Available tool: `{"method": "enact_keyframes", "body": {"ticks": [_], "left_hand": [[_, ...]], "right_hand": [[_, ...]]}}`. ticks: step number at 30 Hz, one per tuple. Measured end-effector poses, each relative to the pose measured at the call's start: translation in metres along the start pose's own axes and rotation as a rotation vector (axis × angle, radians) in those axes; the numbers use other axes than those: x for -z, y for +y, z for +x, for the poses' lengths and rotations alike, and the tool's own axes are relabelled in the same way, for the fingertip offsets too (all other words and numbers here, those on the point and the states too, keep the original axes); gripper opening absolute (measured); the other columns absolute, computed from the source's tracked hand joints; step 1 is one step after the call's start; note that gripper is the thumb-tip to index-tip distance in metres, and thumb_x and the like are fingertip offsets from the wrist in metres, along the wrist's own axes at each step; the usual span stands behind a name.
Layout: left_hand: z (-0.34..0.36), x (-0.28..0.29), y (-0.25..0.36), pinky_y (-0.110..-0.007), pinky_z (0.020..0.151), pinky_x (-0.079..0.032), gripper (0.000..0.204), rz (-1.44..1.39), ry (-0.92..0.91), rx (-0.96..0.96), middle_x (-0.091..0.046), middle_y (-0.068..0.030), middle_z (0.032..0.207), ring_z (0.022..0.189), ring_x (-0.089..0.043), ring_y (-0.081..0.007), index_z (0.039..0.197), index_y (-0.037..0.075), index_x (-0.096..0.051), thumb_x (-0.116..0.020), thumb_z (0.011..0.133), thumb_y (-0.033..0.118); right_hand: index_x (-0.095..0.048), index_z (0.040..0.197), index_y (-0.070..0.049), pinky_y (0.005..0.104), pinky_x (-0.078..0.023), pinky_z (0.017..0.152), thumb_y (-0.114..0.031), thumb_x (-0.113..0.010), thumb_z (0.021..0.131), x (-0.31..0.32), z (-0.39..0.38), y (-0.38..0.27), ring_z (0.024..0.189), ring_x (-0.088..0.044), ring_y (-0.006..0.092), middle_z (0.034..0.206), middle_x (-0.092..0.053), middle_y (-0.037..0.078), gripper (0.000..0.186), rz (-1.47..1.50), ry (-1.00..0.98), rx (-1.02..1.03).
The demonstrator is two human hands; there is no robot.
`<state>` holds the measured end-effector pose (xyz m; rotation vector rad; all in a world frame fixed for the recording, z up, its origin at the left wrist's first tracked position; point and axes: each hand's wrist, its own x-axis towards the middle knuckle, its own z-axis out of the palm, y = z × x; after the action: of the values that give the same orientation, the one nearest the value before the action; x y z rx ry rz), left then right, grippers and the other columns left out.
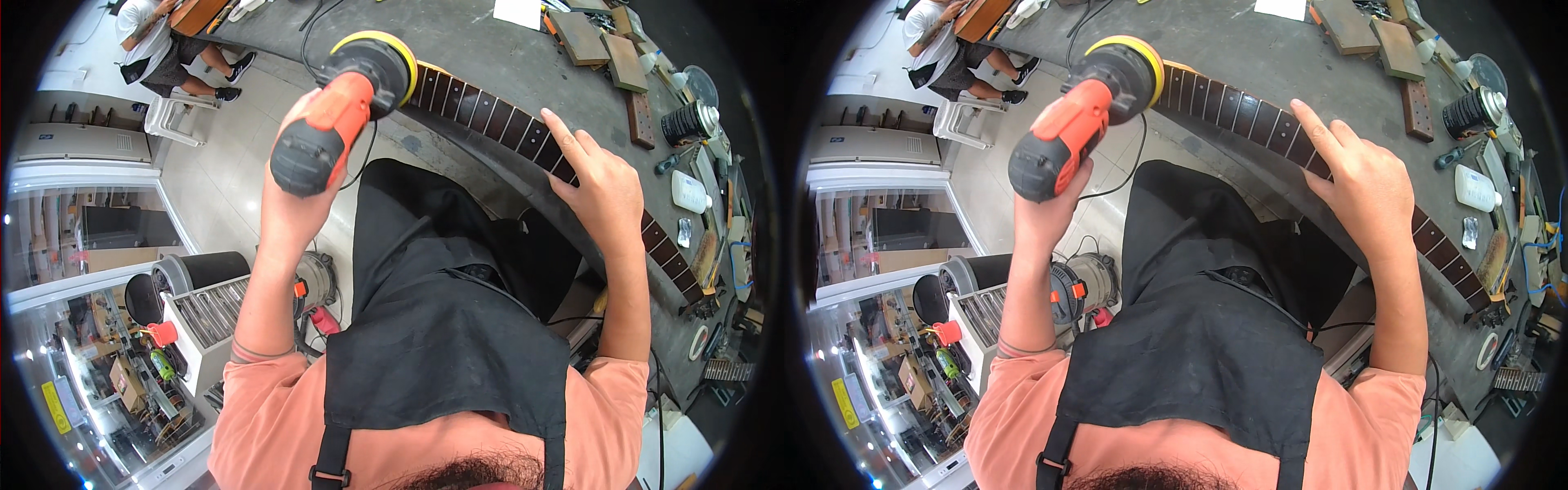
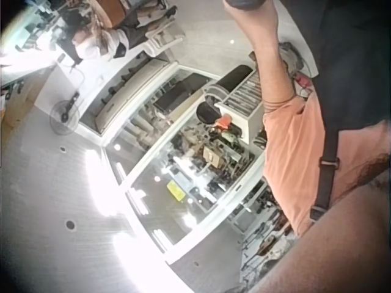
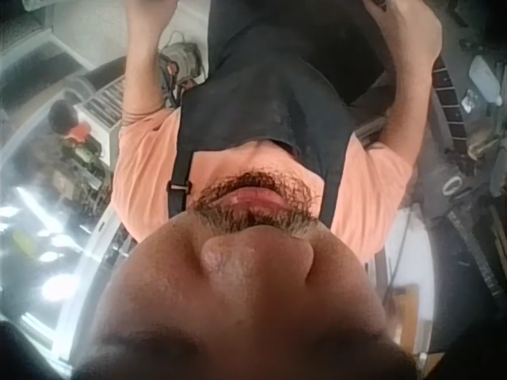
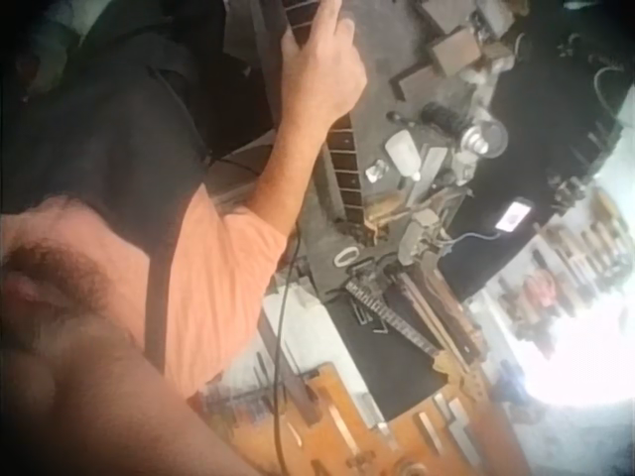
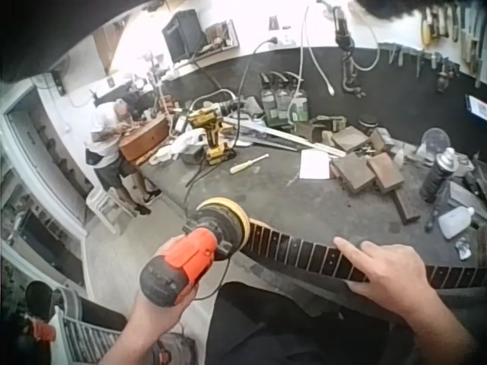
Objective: The person wipes a guitar neck with a white cloth, then uses an orbital sander to smooth the fretboard surface. The person holds the neck with one hand while operating the sander with the other, moving the tool along the length of the wood.
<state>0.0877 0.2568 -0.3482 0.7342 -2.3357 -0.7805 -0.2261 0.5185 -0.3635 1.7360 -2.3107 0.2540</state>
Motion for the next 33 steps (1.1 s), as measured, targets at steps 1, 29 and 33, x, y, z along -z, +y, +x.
{"method": "enact_keyframes", "body": {"ticks": [1, 29, 33], "left_hand": [[0.0, 0.001, 0.001, -0.039, 0.129, -0.045, 0.074, 0.003, -0.015, 0.037, -0.063, -0.0166, 0.166, 0.153, -0.062, -0.03, 0.163, 0.0, -0.058, -0.083, 0.093, -0.007], [0.048, 0.076, -0.012, -0.026, 0.058, -0.051, 0.026, -0.275, -0.082, 0.472, -0.069, 0.0026, 0.08, 0.066, -0.062, -0.0063, 0.113, 0.004, -0.079, -0.09, 0.098, 0.022], [0.051, 0.073, -0.004, -0.026, 0.057, -0.05, 0.025, -0.267, -0.104, 0.486, -0.068, 0.0029, 0.078, 0.064, -0.06, -0.0057, 0.111, 0.004, -0.079, -0.089, 0.099, 0.024]], "right_hand": [[-0.053, 0.173, -0.032, 0.0416, -0.062, 0.072, -0.019, -0.097, 0.075, 0.001, 0.0, 0.0, 0.081, -0.074, 0.0253, 0.1, -0.068, 0.004, 0.108, -0.002, 0.002, 0.004], [-0.059, 0.152, -0.012, 0.0412, -0.061, 0.073, -0.014, -0.079, 0.099, 0.004, -0.007, -0.03, 0.081, -0.078, 0.0271, 0.096, -0.072, 0.009, 0.057, -0.041, -0.082, 0.024], [-0.058, 0.155, -0.012, 0.0395, -0.06, 0.072, -0.007, -0.074, 0.098, 0.002, -0.01, -0.033, 0.079, -0.077, 0.026, 0.096, -0.071, 0.009, 0.058, -0.046, -0.073, 0.027]]}}
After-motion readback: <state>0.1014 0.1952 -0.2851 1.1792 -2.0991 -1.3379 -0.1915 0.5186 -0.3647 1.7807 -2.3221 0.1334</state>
